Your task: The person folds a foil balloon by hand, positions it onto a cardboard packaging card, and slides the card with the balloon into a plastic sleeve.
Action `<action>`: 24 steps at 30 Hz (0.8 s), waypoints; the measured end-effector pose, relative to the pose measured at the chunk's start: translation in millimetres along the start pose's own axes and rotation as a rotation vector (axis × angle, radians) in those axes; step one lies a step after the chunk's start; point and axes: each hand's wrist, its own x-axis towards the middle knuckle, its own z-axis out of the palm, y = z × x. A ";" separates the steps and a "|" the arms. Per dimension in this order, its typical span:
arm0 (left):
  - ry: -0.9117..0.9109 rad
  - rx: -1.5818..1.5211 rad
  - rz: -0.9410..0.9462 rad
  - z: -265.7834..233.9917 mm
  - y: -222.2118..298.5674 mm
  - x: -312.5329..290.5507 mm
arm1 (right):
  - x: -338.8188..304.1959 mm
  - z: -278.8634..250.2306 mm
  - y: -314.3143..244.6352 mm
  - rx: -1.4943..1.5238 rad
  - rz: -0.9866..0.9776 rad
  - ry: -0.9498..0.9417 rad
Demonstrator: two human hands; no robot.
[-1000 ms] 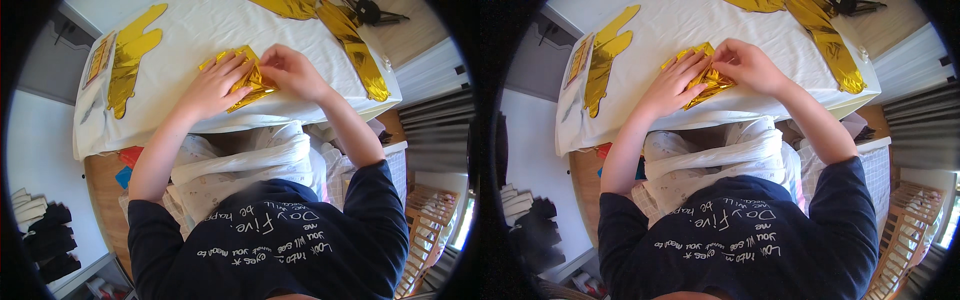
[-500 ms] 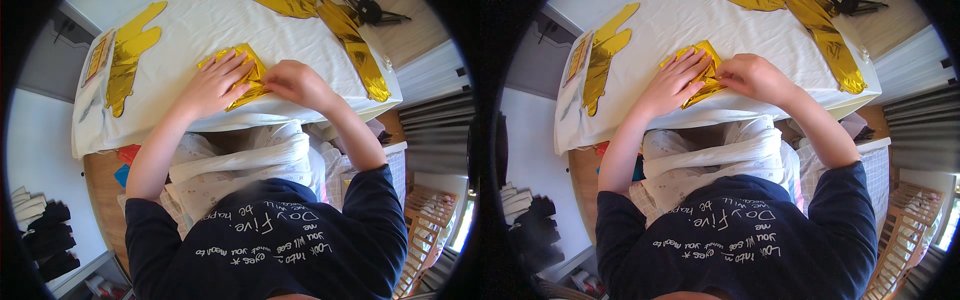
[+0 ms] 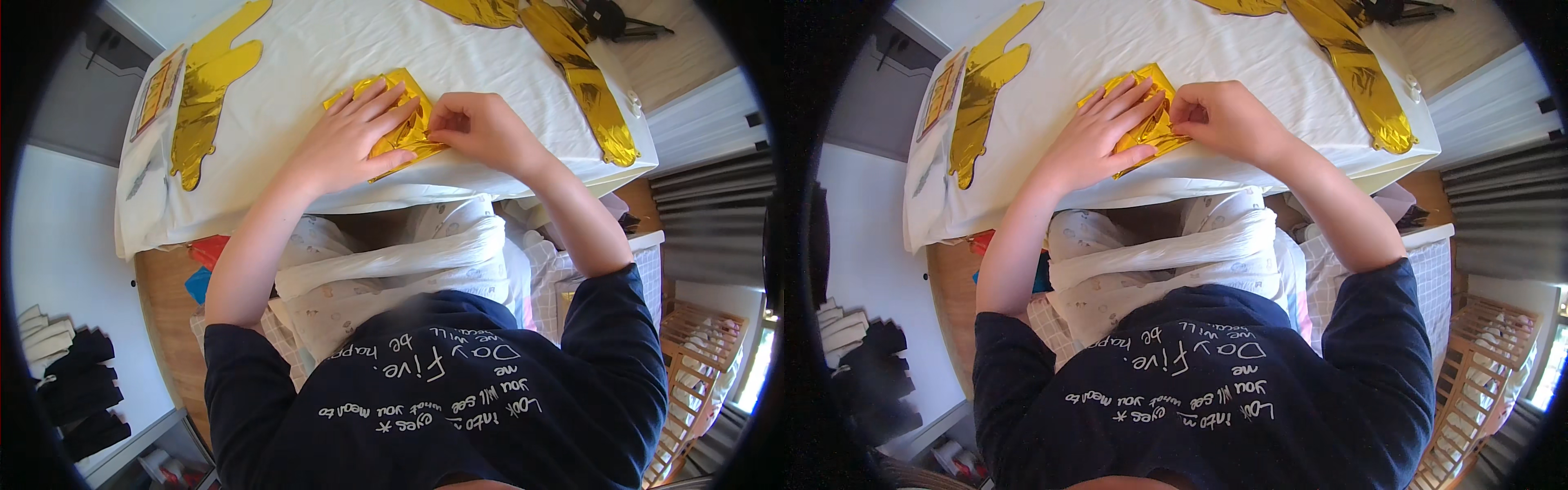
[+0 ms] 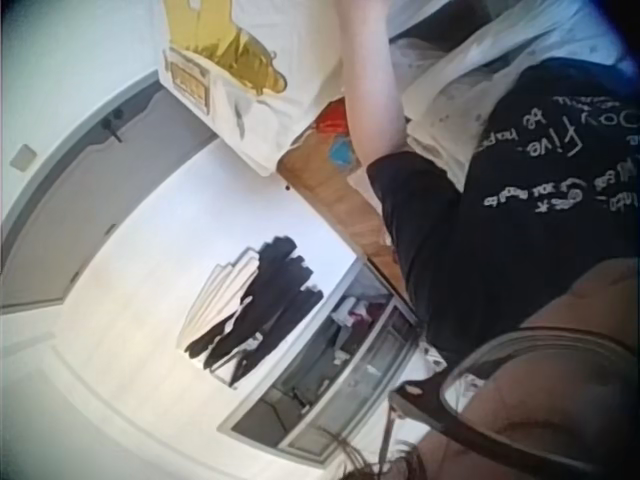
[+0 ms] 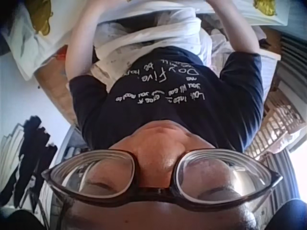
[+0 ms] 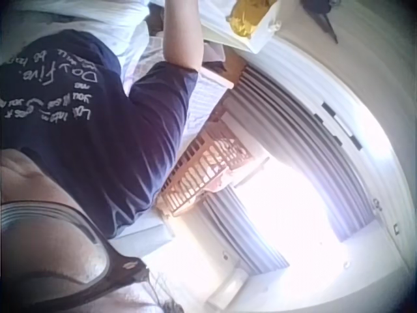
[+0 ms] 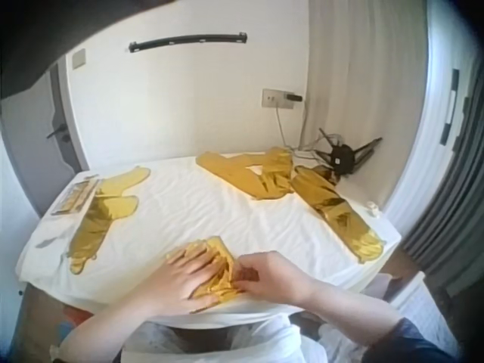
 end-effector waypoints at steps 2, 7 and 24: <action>-0.006 -0.005 0.004 0.1 0.3 0.9 | -6.7 6.3 2.4 -0.041 -0.075 0.056; -0.080 0.028 -0.007 -2.0 1.9 2.0 | -15.2 15.7 4.6 -0.357 -0.457 0.283; -0.334 0.023 0.073 -28.1 -0.4 4.3 | -41.6 14.1 15.8 -0.449 -0.524 0.223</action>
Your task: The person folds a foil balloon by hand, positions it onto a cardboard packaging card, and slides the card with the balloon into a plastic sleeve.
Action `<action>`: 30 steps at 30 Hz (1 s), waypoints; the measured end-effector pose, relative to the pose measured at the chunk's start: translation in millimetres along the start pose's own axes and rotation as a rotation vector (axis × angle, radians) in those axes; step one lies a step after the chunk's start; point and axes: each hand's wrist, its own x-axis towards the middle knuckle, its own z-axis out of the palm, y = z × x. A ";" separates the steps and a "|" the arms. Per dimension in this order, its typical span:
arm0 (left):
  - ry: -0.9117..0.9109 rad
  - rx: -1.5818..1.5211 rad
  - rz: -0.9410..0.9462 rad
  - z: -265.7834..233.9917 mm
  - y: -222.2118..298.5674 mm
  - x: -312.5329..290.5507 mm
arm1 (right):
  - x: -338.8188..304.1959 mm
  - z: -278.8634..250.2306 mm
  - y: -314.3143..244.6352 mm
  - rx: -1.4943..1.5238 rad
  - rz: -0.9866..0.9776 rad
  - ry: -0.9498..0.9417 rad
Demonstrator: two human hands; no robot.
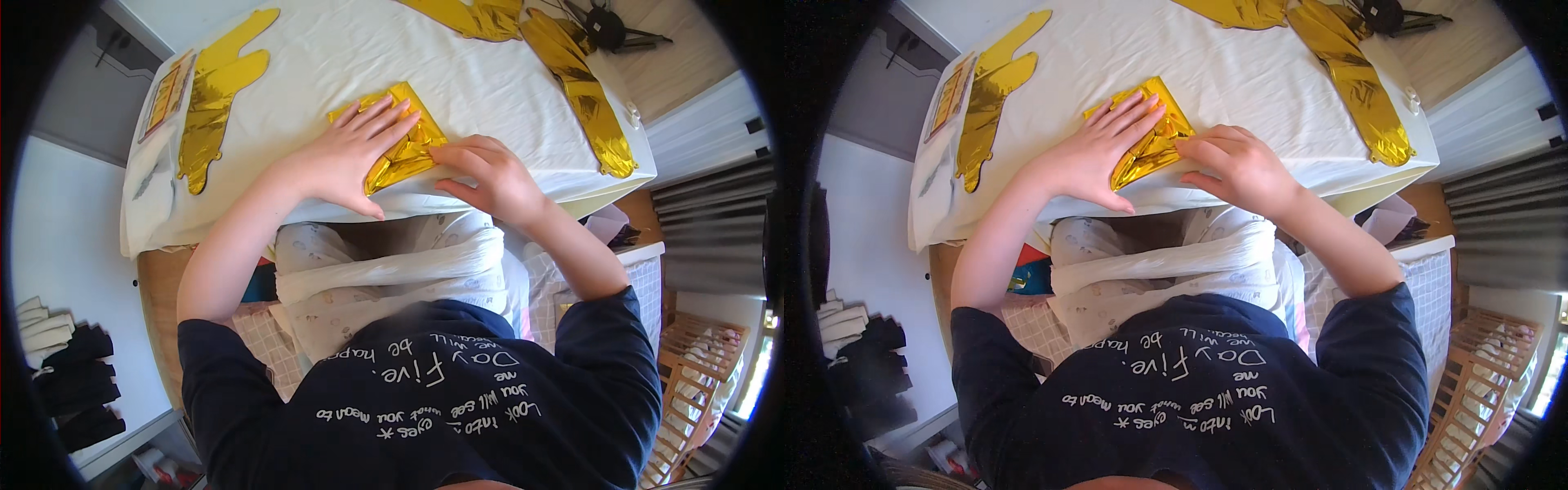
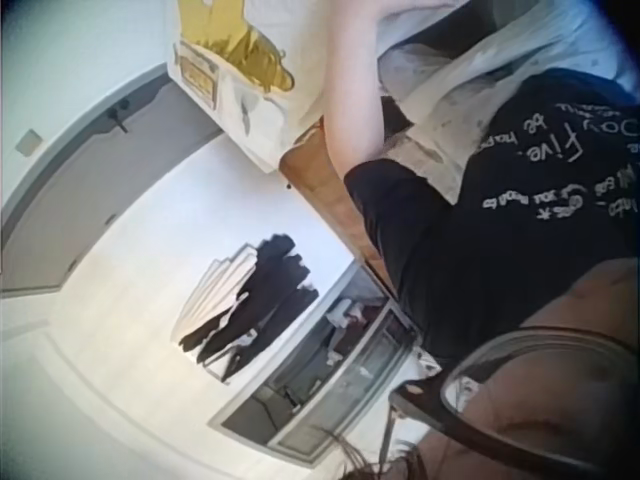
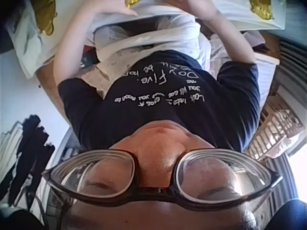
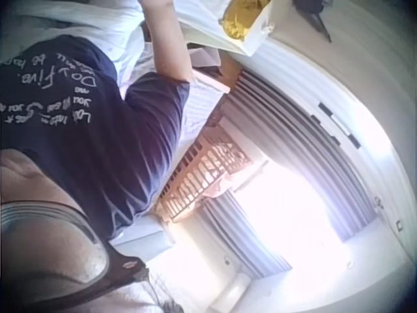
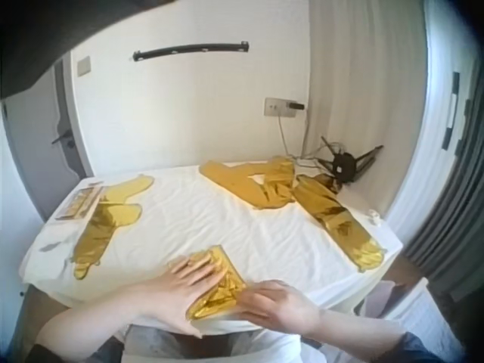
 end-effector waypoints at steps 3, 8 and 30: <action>-0.010 -0.021 0.041 -1.1 -0.3 -1.6 | -2.2 0.0 -5.6 0.035 0.042 0.000; 0.007 -0.097 0.141 -1.6 10.1 -12.2 | -16.6 3.9 -12.1 -0.005 -0.009 0.023; 0.106 -0.443 0.271 -13.4 18.1 -16.8 | 33.5 -44.8 -20.1 0.269 0.021 0.099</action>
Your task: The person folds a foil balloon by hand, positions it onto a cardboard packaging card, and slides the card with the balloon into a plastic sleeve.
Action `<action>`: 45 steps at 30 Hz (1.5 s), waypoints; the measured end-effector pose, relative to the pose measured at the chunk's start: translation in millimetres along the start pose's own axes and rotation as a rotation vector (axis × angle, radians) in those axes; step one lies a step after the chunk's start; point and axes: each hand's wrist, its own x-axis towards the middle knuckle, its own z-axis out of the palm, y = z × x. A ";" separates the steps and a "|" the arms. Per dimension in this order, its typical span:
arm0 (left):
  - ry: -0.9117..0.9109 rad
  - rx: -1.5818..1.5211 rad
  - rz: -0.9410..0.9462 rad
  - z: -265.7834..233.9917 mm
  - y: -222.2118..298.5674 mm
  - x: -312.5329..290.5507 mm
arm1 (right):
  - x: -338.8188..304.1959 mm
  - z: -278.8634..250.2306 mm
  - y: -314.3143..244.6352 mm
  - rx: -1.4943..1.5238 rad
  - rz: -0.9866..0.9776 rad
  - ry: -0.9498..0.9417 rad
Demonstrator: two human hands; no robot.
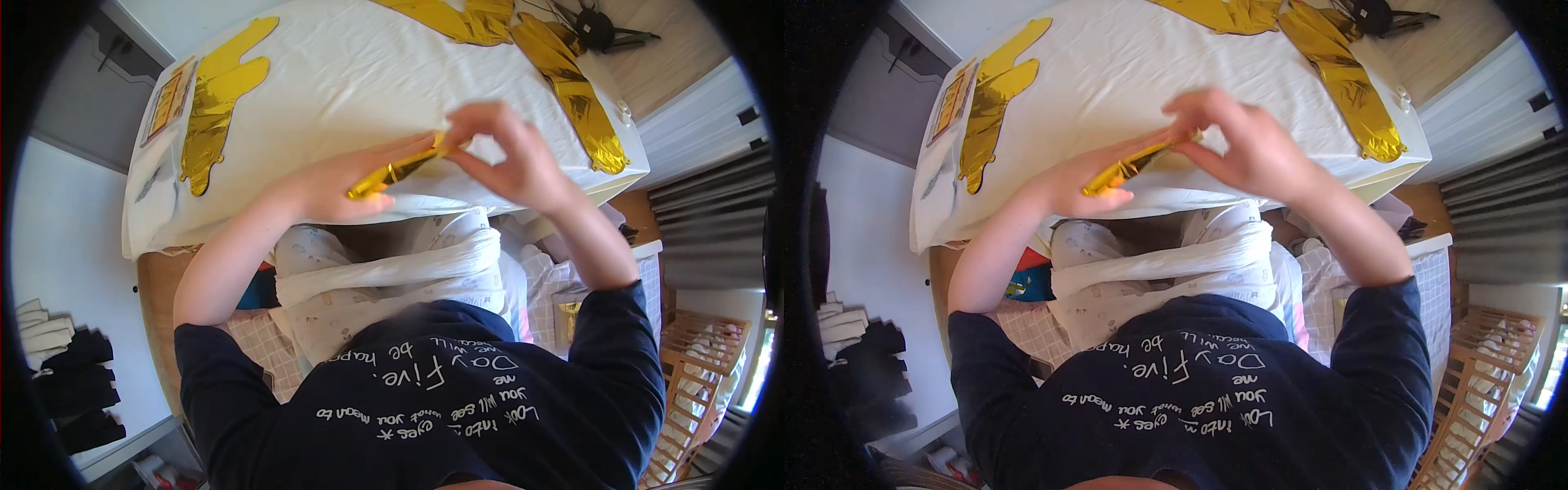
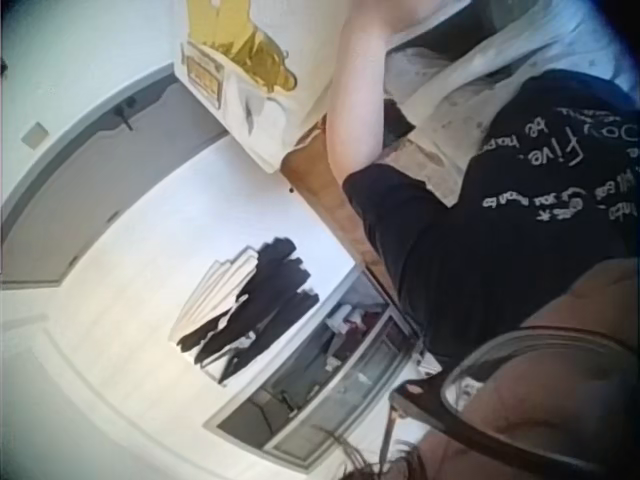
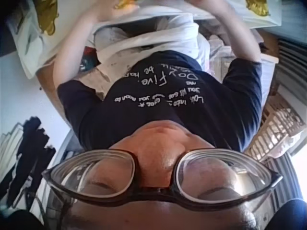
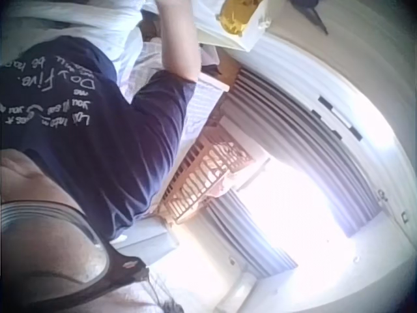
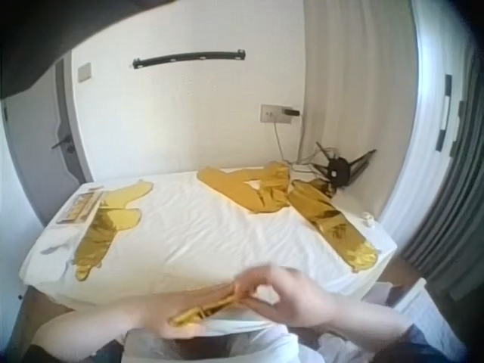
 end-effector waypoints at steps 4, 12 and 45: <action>0.063 -0.938 -0.448 -9.4 -16.6 -9.1 | 52.8 -24.7 -5.8 0.310 0.254 -0.111; 0.284 -1.677 -0.457 -25.2 -35.3 9.0 | 91.9 -17.1 47.4 0.416 0.663 -0.245; 0.425 -0.755 -0.990 -38.9 -63.8 32.6 | 77.8 31.3 122.4 0.507 0.905 -0.075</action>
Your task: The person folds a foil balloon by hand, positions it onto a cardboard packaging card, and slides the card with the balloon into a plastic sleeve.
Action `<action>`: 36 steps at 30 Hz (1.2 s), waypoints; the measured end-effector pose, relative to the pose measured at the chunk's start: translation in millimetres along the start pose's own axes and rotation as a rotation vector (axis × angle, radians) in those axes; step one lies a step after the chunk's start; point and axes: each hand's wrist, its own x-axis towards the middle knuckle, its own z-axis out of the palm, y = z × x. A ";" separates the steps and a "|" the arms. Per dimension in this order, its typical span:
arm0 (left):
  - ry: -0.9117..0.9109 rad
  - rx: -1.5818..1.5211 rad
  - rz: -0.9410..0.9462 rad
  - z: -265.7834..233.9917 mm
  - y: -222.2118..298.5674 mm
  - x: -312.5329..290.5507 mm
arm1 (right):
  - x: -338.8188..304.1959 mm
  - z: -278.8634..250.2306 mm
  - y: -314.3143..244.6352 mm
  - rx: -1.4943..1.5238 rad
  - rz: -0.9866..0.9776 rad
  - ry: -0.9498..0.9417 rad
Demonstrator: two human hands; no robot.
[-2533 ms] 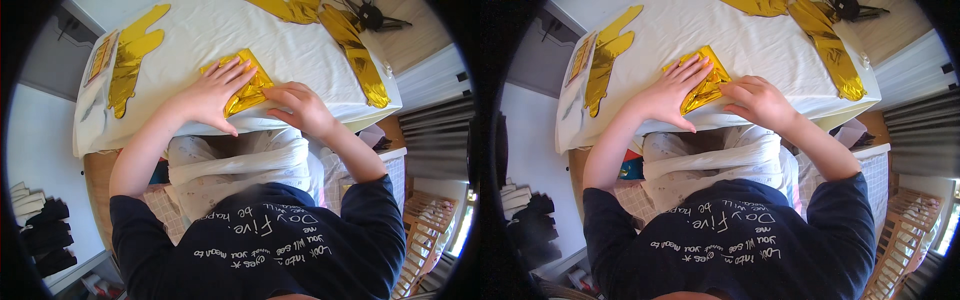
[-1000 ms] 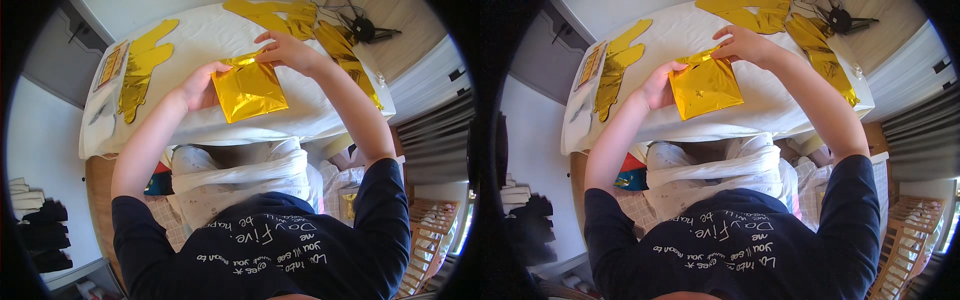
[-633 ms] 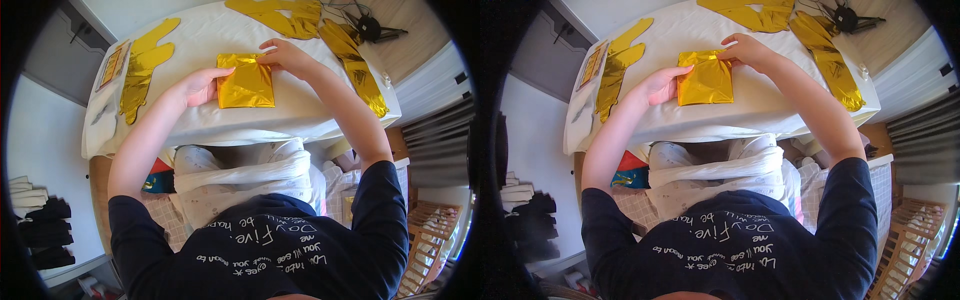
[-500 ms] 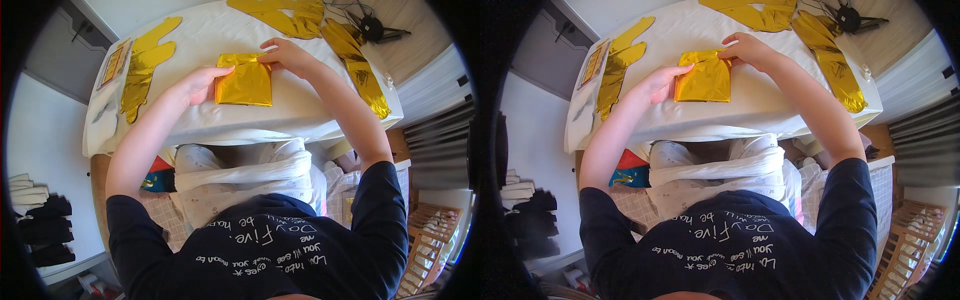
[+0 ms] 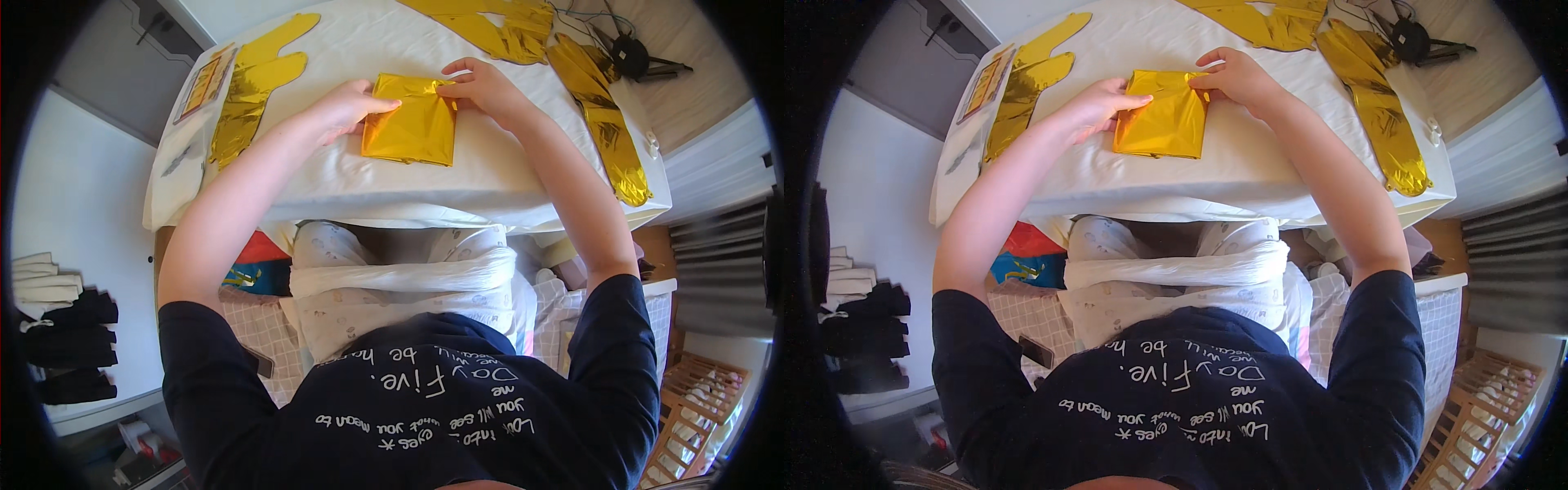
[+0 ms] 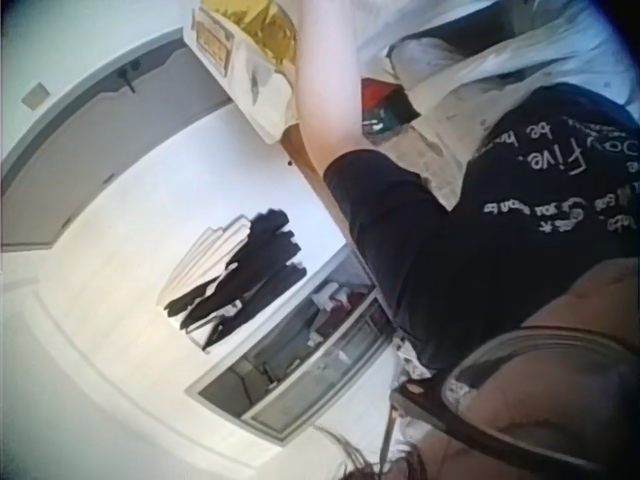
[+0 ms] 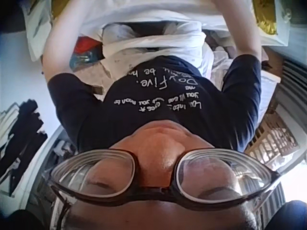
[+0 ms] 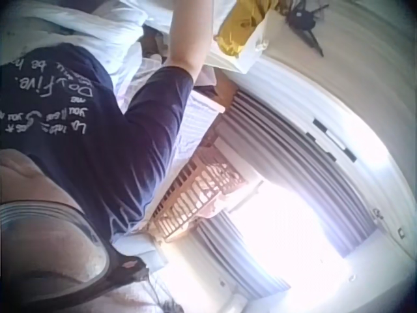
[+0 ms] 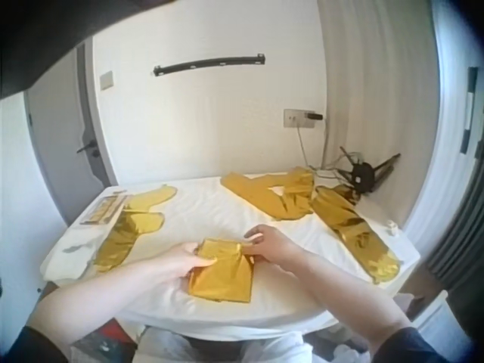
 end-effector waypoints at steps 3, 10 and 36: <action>0.076 0.254 0.081 -1.5 -1.1 2.0 | -1.3 2.6 -0.7 -0.053 -0.010 0.010; 0.490 0.945 0.690 -2.3 -27.6 -3.3 | 0.5 3.5 -3.2 -0.148 -0.017 0.006; 0.081 1.064 0.763 17.2 -39.8 11.7 | 20.4 -16.1 -8.8 -0.358 -0.067 -0.056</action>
